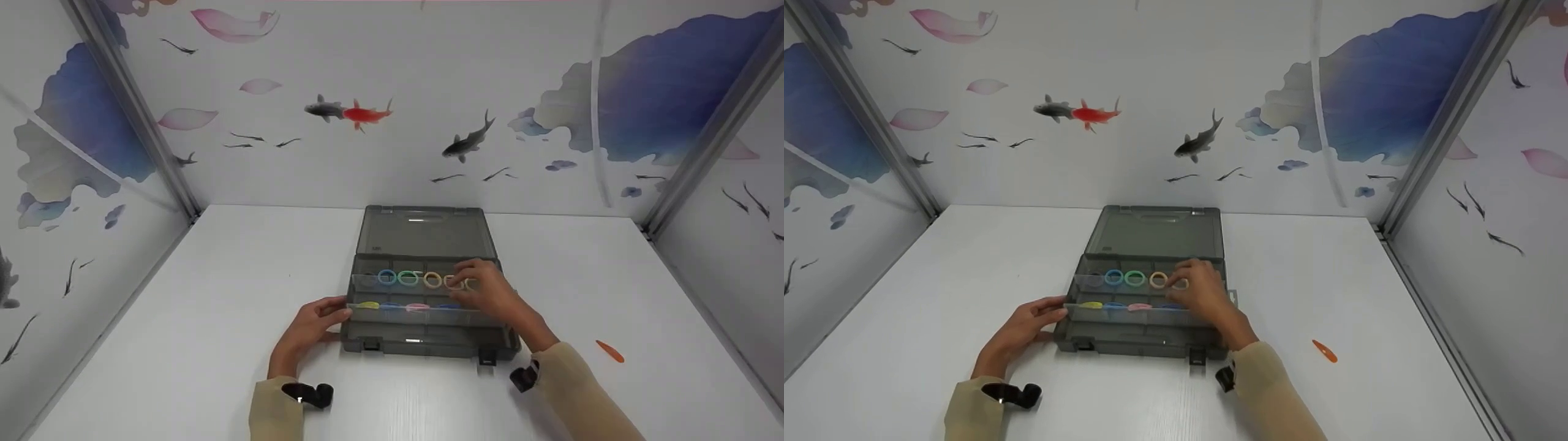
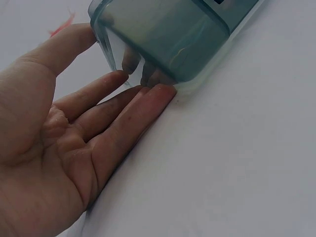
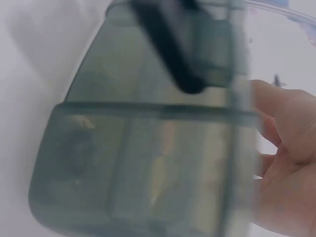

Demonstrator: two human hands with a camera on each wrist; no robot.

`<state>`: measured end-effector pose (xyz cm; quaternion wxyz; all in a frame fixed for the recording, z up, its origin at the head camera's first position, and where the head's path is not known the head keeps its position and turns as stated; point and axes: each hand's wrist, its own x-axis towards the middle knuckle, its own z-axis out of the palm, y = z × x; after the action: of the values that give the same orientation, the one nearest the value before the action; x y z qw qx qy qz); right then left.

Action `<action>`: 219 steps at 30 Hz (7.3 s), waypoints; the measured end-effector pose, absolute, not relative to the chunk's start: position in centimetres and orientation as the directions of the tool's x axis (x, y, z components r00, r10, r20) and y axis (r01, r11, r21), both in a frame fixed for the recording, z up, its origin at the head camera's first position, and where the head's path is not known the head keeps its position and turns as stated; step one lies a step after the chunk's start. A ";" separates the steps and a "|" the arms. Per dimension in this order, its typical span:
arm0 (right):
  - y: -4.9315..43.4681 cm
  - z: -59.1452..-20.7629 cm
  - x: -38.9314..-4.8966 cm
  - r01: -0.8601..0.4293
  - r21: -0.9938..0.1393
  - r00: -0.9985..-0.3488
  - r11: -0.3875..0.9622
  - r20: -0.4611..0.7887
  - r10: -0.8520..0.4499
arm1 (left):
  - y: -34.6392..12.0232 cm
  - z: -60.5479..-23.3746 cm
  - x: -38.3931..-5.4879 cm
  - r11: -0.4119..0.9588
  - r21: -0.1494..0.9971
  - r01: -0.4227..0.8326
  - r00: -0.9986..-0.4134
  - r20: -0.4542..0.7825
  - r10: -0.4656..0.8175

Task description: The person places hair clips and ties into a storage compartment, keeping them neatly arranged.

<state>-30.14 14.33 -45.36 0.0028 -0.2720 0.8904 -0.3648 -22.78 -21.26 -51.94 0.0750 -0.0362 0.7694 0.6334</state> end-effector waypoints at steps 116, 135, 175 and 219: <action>38.0 -47.0 -26.0 0.021 -0.603 -0.959 0.797 -0.237 -0.154 | -21.2 -51.9 -22.6 0.183 0.973 -0.142 -0.986 -0.154 0.055; 34.0 -44.7 -25.2 -0.223 -0.607 -0.970 0.763 0.062 -0.234 | -21.1 -51.8 -22.6 0.188 0.971 -0.146 -0.987 -0.156 0.042; 20.8 -39.5 -27.9 -0.462 -0.641 -0.876 0.613 0.220 -0.429 | -21.1 -51.9 -22.7 0.205 0.968 -0.146 -0.988 -0.153 0.018; 18.2 -46.9 -31.2 -0.388 -0.642 -0.887 0.662 0.066 -0.456 | -21.3 -52.1 -22.8 0.156 0.978 -0.138 -0.986 -0.150 0.068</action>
<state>-31.24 18.25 -46.91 0.0504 -0.2318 0.9101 -0.3398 -22.85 -21.34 -52.09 0.0792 -0.0230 0.7561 0.6492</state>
